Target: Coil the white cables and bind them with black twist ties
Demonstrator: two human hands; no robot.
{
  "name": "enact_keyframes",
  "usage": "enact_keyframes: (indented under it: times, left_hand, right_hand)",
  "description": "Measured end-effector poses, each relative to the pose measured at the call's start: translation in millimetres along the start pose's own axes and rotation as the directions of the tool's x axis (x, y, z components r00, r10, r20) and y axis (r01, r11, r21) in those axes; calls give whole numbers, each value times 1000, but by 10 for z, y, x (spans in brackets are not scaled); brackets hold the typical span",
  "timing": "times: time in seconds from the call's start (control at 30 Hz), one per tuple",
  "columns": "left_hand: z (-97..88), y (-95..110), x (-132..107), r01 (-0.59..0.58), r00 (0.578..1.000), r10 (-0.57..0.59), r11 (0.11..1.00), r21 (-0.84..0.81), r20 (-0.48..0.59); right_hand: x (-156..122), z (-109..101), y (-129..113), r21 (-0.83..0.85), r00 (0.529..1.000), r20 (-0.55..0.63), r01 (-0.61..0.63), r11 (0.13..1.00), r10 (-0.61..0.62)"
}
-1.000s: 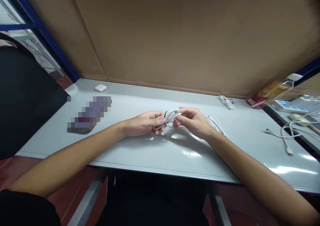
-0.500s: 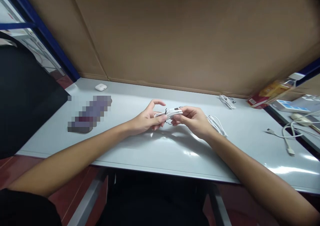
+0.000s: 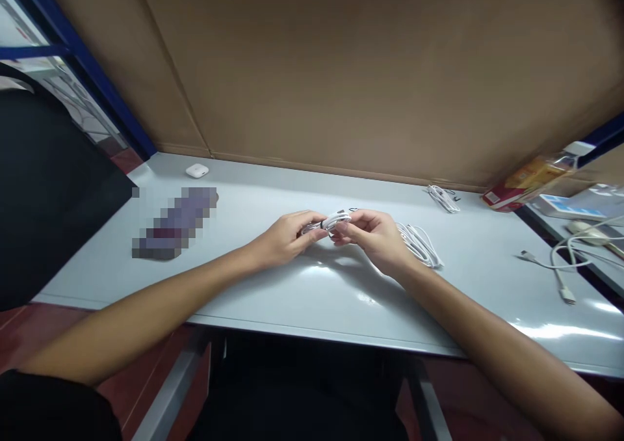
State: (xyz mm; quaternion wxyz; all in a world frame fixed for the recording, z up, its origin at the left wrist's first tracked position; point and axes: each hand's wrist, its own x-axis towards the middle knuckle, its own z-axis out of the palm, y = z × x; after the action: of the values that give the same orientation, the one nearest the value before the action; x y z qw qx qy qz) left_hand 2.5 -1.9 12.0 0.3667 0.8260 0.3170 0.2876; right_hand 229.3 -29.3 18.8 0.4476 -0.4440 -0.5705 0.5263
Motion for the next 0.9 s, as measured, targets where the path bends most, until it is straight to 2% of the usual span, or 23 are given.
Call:
enact_keyframes:
  times: [0.1,0.27,0.33,0.43,0.5,0.67,0.8,0.9]
  left_hand:
    - [1,17,8,-28,999,27,999,41,24]
    - [48,8,15,34,999,-35,991,-127,-8]
    - [66,12,11,44,999,-49,979,-199,-18]
    - [83,30,5,44,997,-59,963,-265,-46]
    - [88,41,4,32,997,-50,962,-272,-60]
    - [103,48,12,-2,998,-15,969,-247,-68]
    - [114,47,17,13,997,-30,971,-238,-71]
    - [122,47,18,32,997,-50,968,-247,-67]
  right_hand:
    - [-10,30,-13,-33,1000,-2,12,999,-12]
    - [-15,63,-49,23,1000,6,-1,1000,1]
    - [-20,57,-52,50,993,92,-84,995,79]
    - [-33,44,-47,106,946,256,-231,967,198]
    - [-41,39,-44,147,932,288,-272,951,222]
    - [-50,52,-50,195,937,272,-279,940,221]
    - [-46,72,-26,226,929,317,-272,935,193]
    - [-41,75,-3,206,936,301,-249,946,181]
